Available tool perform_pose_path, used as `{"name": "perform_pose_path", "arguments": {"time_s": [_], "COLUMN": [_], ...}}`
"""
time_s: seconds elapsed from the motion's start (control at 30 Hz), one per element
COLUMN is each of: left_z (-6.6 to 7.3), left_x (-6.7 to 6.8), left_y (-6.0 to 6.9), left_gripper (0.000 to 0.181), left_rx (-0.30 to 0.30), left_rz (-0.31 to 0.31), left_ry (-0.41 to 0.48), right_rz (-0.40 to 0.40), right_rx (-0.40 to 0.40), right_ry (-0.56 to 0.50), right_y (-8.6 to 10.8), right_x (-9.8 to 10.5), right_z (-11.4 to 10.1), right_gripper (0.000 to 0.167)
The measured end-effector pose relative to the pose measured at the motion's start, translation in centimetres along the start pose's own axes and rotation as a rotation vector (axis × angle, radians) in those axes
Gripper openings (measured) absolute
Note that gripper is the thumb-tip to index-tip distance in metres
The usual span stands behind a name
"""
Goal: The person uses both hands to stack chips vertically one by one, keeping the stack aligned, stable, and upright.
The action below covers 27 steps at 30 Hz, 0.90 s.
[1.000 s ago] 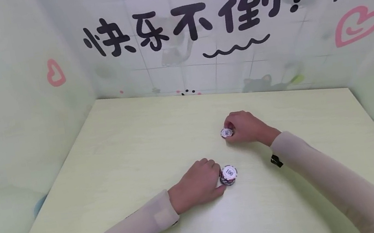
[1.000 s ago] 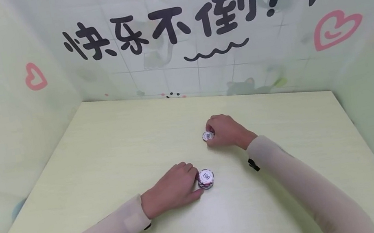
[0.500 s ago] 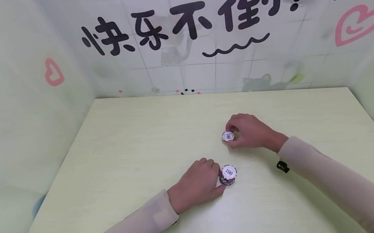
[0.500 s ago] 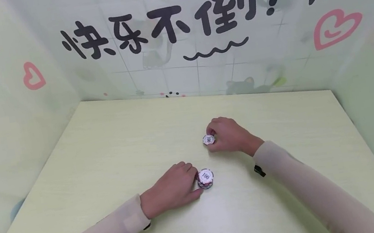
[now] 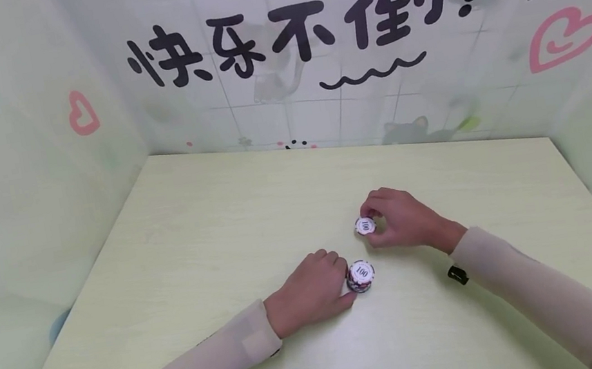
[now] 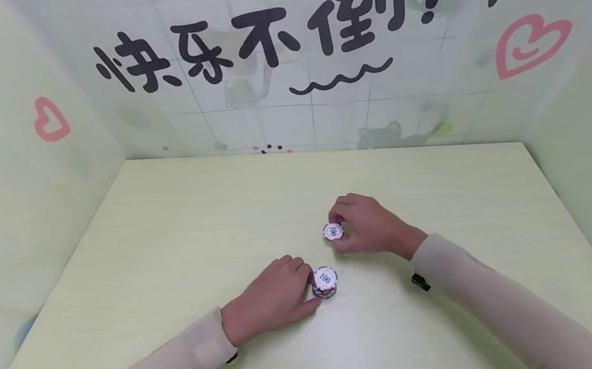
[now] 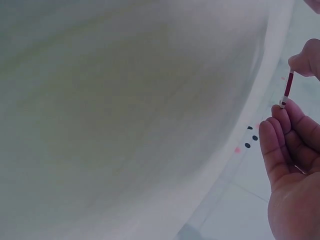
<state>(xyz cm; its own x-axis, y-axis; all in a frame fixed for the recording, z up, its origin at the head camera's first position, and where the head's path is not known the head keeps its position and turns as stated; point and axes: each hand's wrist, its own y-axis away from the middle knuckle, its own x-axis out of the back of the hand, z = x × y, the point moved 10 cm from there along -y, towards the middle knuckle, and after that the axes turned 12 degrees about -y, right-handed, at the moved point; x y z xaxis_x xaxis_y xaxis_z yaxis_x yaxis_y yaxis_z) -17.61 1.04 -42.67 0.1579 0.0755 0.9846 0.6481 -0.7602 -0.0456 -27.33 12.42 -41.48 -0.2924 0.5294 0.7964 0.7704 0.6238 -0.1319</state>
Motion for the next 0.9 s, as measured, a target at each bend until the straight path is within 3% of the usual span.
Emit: {"name": "perform_pose_path", "arguments": {"time_s": [0.4,0.63,0.9], "left_z": [0.1,0.1,0.1], "left_x": [-0.1,0.1,0.1], "left_y": [0.0,-0.1,-0.1], "left_gripper": [0.039,0.039,0.038], "left_rx": [-0.006,-0.012,-0.014], "left_rz": [-0.001,0.020,0.030], "left_ry": [-0.003,-0.010,-0.004], "right_rz": [0.024,0.024,-0.002], "right_rx": [0.076,0.085,0.148], "right_ry": [-0.010,-0.090,-0.167], "right_y": [1.1,2.0,2.9], "right_x": [0.0,0.2,0.1], "right_z": [-0.7,-1.7,-3.7], "right_gripper": [0.027,0.025,0.025]}}
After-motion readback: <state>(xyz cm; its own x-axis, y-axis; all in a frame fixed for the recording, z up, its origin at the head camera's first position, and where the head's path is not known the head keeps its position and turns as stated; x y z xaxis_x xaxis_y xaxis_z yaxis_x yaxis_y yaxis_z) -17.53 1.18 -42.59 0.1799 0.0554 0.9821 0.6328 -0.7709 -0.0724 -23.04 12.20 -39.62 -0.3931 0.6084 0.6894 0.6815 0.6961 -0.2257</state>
